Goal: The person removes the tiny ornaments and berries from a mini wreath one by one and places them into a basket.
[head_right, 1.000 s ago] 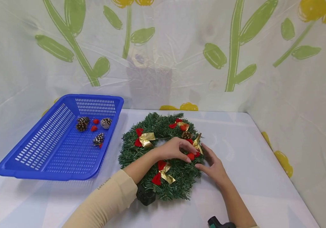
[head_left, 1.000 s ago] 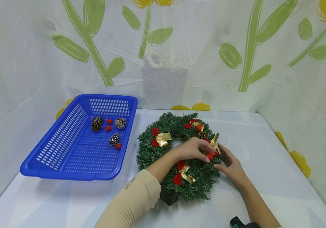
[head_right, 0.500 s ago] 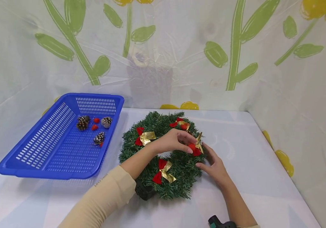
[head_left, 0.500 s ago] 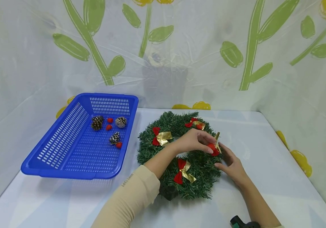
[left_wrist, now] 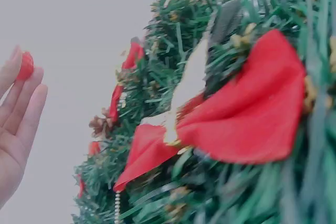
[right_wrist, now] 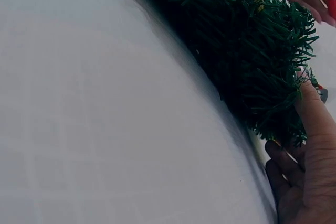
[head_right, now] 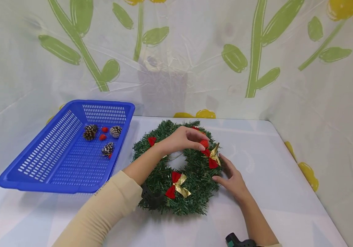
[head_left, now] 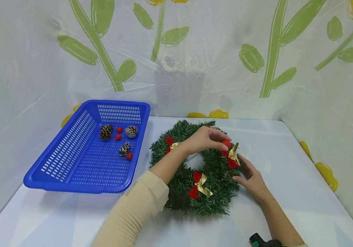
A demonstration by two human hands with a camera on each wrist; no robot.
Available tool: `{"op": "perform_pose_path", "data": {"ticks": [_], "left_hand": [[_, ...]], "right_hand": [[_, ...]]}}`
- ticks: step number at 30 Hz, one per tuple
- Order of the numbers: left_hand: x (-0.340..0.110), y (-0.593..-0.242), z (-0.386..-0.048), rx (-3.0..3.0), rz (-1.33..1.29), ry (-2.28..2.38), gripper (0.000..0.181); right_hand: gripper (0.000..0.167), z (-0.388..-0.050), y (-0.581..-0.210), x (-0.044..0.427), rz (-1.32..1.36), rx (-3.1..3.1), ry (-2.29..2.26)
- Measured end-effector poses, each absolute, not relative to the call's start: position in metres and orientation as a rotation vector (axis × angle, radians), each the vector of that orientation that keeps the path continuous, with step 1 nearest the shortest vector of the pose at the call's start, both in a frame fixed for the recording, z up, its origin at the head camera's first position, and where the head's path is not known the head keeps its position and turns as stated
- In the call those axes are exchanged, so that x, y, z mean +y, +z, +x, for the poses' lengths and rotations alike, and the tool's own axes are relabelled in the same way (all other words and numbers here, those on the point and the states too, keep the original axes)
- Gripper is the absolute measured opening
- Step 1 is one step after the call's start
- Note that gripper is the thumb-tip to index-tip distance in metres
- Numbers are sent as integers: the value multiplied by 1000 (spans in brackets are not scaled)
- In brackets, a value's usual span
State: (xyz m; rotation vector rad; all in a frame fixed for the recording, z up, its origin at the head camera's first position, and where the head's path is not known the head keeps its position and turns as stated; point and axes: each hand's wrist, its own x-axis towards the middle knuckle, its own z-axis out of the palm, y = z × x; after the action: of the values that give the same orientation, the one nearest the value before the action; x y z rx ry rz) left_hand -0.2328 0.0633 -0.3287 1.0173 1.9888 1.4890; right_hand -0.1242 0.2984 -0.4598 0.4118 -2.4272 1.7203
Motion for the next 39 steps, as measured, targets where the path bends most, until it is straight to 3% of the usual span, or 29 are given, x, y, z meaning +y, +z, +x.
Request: {"op": "perform_pose_path", "data": {"ticks": [19, 39], "left_hand": [[23, -302, -258, 2004, 982, 1598, 33], [-56, -289, -276, 2161, 850, 1632, 34]], "right_hand": [[77, -126, -456, 302, 412, -2430, 1706], [76, -123, -456, 297, 377, -2466, 1695]]}}
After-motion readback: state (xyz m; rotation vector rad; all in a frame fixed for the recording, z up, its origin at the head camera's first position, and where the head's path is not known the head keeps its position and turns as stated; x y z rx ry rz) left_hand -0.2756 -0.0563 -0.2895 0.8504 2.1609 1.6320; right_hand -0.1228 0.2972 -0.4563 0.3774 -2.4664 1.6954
